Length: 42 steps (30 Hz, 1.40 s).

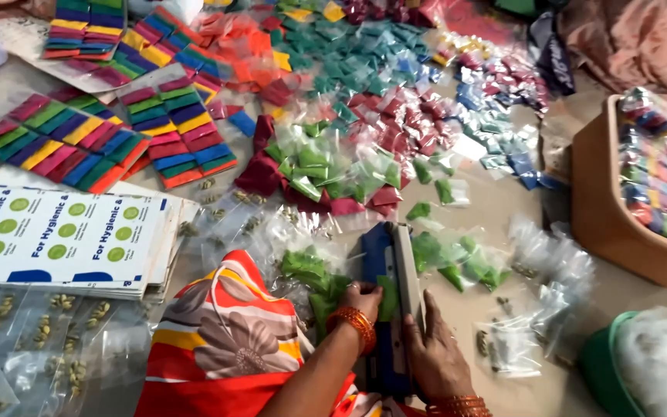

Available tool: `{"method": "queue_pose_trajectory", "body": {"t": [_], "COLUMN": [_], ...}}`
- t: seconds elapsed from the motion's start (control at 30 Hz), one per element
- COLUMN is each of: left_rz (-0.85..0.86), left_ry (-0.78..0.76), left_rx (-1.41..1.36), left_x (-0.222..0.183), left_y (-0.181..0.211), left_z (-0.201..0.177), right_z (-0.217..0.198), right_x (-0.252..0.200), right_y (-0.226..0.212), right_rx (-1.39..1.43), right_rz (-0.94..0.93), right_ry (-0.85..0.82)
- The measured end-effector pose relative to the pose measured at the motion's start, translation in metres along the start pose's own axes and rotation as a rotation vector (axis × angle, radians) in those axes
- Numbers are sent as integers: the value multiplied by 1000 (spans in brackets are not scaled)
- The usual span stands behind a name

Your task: The person manually seals small plastic bags filled with colorful powders using a heat sealer.

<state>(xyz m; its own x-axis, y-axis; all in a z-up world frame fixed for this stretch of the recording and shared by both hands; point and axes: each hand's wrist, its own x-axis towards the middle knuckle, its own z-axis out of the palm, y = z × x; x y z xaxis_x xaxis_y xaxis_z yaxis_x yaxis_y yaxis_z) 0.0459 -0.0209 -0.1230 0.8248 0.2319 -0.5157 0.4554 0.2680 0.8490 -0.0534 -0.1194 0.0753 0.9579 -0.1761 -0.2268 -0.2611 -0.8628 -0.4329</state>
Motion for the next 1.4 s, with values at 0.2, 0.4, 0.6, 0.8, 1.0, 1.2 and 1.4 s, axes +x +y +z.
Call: {"method": "queue_pose_trajectory", "body": {"t": [0.2,0.4,0.6,0.8,1.0,1.2,1.4], "left_rz": [-88,-38,7,88,4,104,113], "left_ry": [-94,-168,-129,-117,-60,-124,-293], "left_rx": [-7,-32,295,520,440,431,522], "left_x": [-32,-32,-68,-65,-63,-55,-99], "left_y": [34,23,73,81,122,96,101], "left_z": [-20,-25,-26,-8,-10,-8,-30], "right_z": [-4,-7,-50,27,35,54,54], "right_x": [0,9,76,204,218,245,231], "right_y": [0,8,22,86,56,82,83], "right_rx": [87,-11,699,55,-138,-155,31], "right_rz": [50,-3,98,109,120,231,256], "right_ry": [-28,-74,-425,37,296,253,296]}}
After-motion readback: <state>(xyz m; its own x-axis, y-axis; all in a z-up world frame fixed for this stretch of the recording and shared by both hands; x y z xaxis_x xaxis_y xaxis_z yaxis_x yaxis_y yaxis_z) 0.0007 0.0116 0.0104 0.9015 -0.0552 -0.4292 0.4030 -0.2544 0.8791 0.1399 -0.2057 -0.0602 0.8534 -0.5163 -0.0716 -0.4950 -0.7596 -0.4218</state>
